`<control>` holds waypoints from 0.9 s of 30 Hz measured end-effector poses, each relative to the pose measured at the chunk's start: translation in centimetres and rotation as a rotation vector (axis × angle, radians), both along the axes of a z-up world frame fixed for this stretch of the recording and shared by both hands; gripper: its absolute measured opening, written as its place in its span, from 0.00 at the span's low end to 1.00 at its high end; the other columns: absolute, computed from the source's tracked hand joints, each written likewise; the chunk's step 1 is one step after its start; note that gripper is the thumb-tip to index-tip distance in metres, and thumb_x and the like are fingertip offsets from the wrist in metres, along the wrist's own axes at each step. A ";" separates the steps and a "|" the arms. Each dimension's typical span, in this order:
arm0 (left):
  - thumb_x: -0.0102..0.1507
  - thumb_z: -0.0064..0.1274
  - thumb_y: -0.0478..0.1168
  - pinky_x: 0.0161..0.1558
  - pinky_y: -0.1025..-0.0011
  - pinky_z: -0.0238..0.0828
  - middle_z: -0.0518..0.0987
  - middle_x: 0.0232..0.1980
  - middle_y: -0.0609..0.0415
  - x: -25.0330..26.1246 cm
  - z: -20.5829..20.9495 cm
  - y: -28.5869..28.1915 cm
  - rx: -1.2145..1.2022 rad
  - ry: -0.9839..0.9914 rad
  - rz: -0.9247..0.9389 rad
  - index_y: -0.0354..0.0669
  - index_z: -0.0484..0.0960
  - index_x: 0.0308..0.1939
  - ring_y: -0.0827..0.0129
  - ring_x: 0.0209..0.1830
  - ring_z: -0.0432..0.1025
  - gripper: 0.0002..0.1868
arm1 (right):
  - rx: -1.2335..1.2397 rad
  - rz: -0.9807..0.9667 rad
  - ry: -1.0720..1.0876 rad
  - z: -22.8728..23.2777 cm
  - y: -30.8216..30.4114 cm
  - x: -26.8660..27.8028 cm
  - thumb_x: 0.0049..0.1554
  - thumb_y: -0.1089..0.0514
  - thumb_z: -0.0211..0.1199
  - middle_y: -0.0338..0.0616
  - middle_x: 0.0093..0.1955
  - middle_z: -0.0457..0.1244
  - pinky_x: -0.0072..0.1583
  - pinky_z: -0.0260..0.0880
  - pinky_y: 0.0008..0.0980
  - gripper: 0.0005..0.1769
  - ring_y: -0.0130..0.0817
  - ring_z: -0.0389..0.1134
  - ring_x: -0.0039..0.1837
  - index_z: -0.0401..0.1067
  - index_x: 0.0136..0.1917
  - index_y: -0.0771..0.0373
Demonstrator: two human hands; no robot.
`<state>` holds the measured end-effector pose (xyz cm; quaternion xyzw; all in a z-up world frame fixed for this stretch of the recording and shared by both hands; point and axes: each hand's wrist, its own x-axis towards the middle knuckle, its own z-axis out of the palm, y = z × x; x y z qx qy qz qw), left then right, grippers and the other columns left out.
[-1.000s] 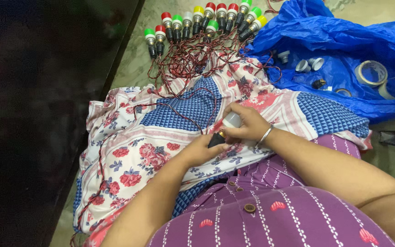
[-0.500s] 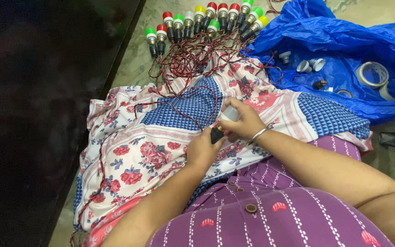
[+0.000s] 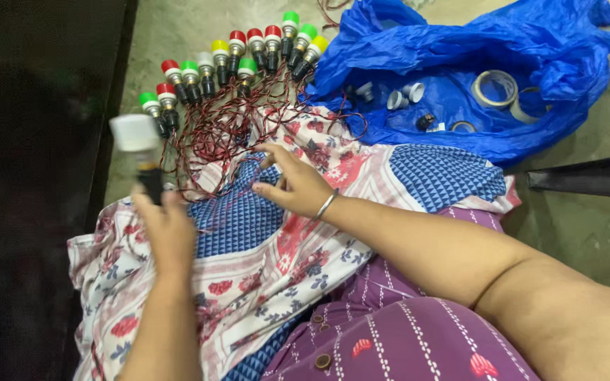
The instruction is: The person sits on the floor and repeatedly picks up light bulb sockets and colored bulbs, screws the bulbs into the sockets, and secures the connections with electrical tape. The person handles multiple bulbs and sockets one at a time, placing finished units aside.
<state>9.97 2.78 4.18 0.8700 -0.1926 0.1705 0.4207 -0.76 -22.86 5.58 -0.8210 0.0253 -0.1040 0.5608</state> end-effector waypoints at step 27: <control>0.69 0.54 0.49 0.53 0.46 0.67 0.77 0.55 0.35 26.8 -18.1 -0.2 0.555 0.309 0.437 0.41 0.76 0.57 0.38 0.55 0.71 0.19 | 0.087 0.153 0.524 -1.8 -1.3 4.6 0.53 0.50 0.67 0.39 0.53 0.67 0.40 0.75 0.29 0.35 0.26 0.71 0.37 0.60 0.71 0.52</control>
